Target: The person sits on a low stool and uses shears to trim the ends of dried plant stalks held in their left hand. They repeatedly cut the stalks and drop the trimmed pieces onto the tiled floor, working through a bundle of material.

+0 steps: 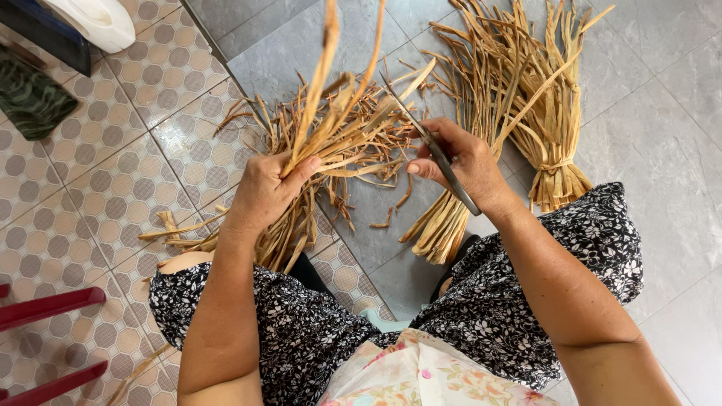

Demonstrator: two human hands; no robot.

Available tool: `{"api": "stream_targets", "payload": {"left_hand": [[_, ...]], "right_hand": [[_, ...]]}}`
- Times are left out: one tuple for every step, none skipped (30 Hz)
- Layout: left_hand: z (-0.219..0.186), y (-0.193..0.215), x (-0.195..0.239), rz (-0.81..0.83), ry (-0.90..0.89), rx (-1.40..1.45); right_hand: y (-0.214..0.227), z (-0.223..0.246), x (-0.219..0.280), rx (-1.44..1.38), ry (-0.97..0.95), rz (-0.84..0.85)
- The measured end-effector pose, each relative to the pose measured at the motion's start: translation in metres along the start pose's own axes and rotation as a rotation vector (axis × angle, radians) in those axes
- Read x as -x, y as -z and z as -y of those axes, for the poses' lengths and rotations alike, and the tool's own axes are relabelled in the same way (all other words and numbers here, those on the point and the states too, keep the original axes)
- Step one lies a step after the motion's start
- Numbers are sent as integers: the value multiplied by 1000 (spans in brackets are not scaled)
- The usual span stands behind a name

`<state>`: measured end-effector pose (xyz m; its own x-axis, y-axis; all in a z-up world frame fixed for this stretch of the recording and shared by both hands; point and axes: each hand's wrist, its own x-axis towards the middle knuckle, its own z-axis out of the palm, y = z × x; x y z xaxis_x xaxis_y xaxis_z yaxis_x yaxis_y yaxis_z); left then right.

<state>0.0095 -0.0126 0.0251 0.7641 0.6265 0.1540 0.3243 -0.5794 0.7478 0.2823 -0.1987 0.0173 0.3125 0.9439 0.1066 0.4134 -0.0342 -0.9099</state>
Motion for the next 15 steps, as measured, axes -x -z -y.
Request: {"api": "stream_targets", "payload": {"left_hand": [[-1, -1, -1, 8, -6, -18], [-3, -3, -2, 15, -12, -35], [-4, -4, -2, 23, -18, -53], [-6, -4, -2, 32, -13, -59], [-8, -5, -3, 39, -10, -65], [-9, -4, -3, 46, -6, -71], [-10, -4, -3, 42, -5, -68], [-12, -4, -3, 39, -4, -66], [-12, -4, -3, 32, -4, -64], [-13, -3, -4, 26, -9, -72], [-13, -2, -3, 21, -11, -82], [-12, -1, -2, 16, -13, -91], [-12, -1, -2, 18, -17, -114], [-11, -1, -2, 20, -21, -136], [-11, -1, -3, 19, -27, -159]], "right_hand": [[0, 1, 0, -8, 8, 7], [0, 2, -1, -16, 16, 14], [-1, 3, -1, -25, 24, 21], [-3, 4, -1, -12, -16, 25], [-4, 6, -1, 1, -54, 29], [-6, 7, -1, 14, -92, 34], [-7, 8, 0, 5, -92, 32], [-8, 9, 1, -4, -93, 30], [-9, 9, 1, -12, -91, 29], [-8, 9, 0, -33, -102, 19], [-8, 8, 1, -55, -114, 9], [-8, 8, 1, -78, -126, 0], [-7, 6, 1, -102, -123, -7], [-5, 4, -1, -126, -121, -14], [-2, 3, -2, -149, -115, -22]]}}
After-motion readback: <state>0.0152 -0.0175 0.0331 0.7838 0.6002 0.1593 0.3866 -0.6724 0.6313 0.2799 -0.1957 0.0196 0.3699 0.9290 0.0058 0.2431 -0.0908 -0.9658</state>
